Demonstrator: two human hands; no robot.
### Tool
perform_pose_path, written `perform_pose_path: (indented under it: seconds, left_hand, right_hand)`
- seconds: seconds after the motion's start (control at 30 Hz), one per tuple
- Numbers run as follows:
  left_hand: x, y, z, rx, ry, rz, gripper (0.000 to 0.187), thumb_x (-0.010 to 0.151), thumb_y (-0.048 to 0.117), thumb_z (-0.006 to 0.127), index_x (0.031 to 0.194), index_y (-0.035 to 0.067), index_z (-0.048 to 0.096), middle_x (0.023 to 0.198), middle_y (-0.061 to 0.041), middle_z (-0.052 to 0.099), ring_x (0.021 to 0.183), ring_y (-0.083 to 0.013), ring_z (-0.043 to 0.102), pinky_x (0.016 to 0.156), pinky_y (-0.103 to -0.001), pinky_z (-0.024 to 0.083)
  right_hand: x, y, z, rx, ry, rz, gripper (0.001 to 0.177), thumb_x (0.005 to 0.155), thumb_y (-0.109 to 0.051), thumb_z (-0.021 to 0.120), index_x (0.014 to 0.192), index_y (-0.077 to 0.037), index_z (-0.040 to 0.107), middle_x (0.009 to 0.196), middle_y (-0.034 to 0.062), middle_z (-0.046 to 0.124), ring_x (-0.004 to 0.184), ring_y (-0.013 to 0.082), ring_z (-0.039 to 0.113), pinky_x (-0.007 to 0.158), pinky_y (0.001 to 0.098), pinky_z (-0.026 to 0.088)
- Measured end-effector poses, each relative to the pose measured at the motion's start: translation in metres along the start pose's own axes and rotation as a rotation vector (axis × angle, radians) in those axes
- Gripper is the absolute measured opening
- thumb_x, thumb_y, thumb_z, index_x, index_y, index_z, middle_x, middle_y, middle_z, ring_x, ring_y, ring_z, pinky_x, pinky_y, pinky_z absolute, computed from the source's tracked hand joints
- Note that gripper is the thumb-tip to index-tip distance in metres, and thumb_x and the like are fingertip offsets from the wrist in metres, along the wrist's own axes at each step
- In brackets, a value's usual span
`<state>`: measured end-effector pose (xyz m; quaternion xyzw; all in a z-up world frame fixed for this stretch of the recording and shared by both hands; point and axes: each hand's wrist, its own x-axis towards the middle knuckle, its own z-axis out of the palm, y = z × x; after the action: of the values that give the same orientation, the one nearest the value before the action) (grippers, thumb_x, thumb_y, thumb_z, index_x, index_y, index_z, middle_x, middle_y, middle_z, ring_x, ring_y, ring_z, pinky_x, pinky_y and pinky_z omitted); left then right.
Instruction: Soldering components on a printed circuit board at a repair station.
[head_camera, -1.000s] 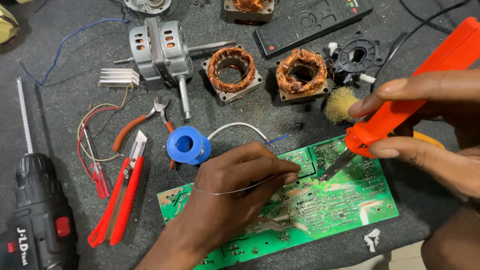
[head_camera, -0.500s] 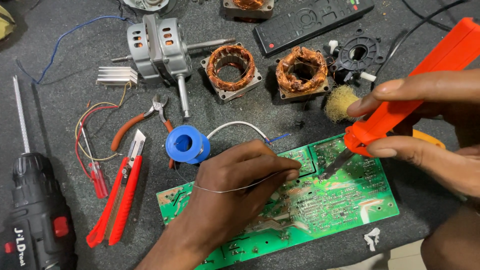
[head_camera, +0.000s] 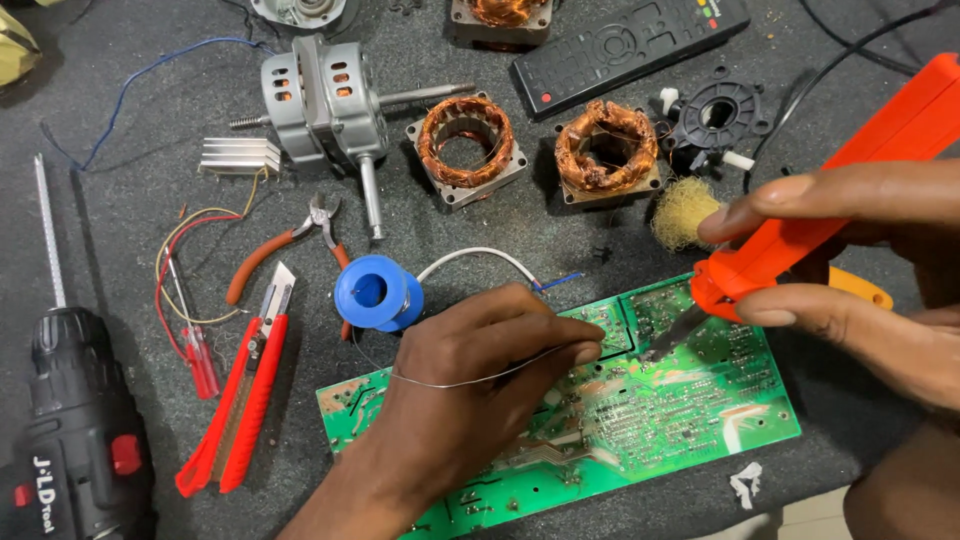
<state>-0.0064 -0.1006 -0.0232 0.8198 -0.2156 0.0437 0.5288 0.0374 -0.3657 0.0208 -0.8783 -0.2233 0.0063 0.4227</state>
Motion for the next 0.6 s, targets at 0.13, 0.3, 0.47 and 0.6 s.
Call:
perform_pose_path:
  seconds: [0.13, 0.3, 0.47, 0.6]
  left_hand:
    - [0.0, -0.001, -0.001, -0.026, -0.011, -0.002, 0.009, 0.098, 0.011, 0.069, 0.104, 0.009, 0.075, 0.083, -0.002, 0.063, 0.071, -0.016, 0.062, 0.061, -0.029, 0.046]
    - [-0.001, -0.003, 0.001, -0.01, 0.002, 0.011, 0.008, 0.099, 0.011, 0.069, 0.103, 0.009, 0.075, 0.083, -0.002, 0.064, 0.07, -0.0158, 0.062, 0.06, -0.029, 0.045]
    - [0.0, -0.003, 0.0, -0.017, -0.008, 0.007, 0.009, 0.099, 0.011, 0.068, 0.104, 0.008, 0.075, 0.087, -0.003, 0.067, 0.073, -0.0168, 0.065, 0.062, -0.029, 0.048]
    - [0.001, -0.003, -0.001, -0.009, -0.012, 0.021, 0.01, 0.1, 0.011, 0.066, 0.104, 0.008, 0.074, 0.087, -0.003, 0.067, 0.073, -0.0177, 0.066, 0.063, -0.03, 0.049]
  right_hand:
    - [0.0, -0.001, -0.001, -0.01, -0.009, 0.018, 0.06, 0.074, -0.005, 0.072, 0.131, 0.0, 0.054, 0.124, 0.0157, 0.075, 0.111, 0.022, 0.076, 0.103, 0.0295, 0.052]
    - [0.002, 0.0, -0.005, -0.036, -0.028, -0.026, 0.061, 0.074, -0.007, 0.072, 0.132, -0.001, 0.054, 0.125, 0.0142, 0.075, 0.111, 0.02, 0.077, 0.102, 0.0284, 0.051]
    - [0.0, 0.002, -0.002, 0.01, -0.017, 0.0, 0.062, 0.075, -0.005, 0.07, 0.134, -0.001, 0.05, 0.124, 0.0164, 0.074, 0.112, 0.0228, 0.076, 0.104, 0.0306, 0.053]
    - [-0.002, 0.016, -0.003, 0.049, -0.035, -0.053, 0.063, 0.076, -0.008, 0.069, 0.135, -0.004, 0.047, 0.123, 0.017, 0.074, 0.114, 0.024, 0.078, 0.104, 0.0311, 0.058]
